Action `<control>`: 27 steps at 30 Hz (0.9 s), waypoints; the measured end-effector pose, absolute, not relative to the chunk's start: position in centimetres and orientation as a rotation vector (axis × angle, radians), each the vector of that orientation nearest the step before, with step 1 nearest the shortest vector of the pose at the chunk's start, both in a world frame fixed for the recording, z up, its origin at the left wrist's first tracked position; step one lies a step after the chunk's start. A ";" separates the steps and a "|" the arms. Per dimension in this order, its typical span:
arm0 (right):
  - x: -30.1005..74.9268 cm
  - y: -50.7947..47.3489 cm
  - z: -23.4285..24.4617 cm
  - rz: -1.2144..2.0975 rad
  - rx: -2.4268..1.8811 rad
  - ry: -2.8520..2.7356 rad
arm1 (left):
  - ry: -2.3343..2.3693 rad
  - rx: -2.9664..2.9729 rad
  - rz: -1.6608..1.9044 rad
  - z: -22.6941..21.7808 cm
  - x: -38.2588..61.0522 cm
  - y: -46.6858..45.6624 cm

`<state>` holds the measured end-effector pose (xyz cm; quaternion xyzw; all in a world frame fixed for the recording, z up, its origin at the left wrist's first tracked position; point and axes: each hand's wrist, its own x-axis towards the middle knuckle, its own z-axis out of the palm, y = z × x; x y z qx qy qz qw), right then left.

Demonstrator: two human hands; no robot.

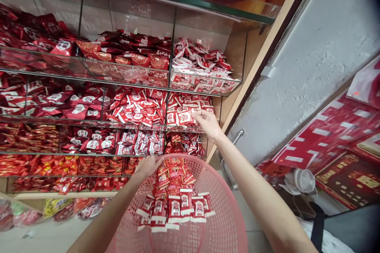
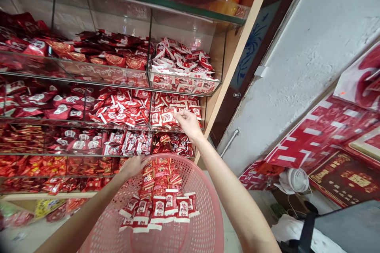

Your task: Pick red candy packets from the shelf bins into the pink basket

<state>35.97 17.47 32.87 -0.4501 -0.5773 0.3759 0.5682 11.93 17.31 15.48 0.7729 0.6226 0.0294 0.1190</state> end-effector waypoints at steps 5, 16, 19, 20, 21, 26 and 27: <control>37.7 14.5 32.2 0.969 -1.041 -1.507 | 1.835 2.287 0.035 15.8 12.0 17.3; 42.5 10.6 20.4 1.230 -1.570 -2.474 | 1.820 2.253 0.021 15.7 12.1 17.5; 42.7 10.6 18.4 1.231 -1.832 -2.608 | 1.814 2.267 0.010 15.8 12.1 17.5; 42.6 10.6 17.8 1.255 -1.859 -2.623 | 1.817 2.270 0.007 15.9 12.1 17.4; 42.4 10.7 17.2 1.279 -1.868 -2.627 | 1.819 2.272 0.005 16.0 12.1 17.4; 41.5 11.2 14.5 1.259 -1.909 -2.547 | 1.831 2.258 0.010 16.2 12.2 17.2; 41.3 11.2 14.2 1.208 -1.903 -2.510 | 1.833 2.253 0.012 16.3 12.2 17.2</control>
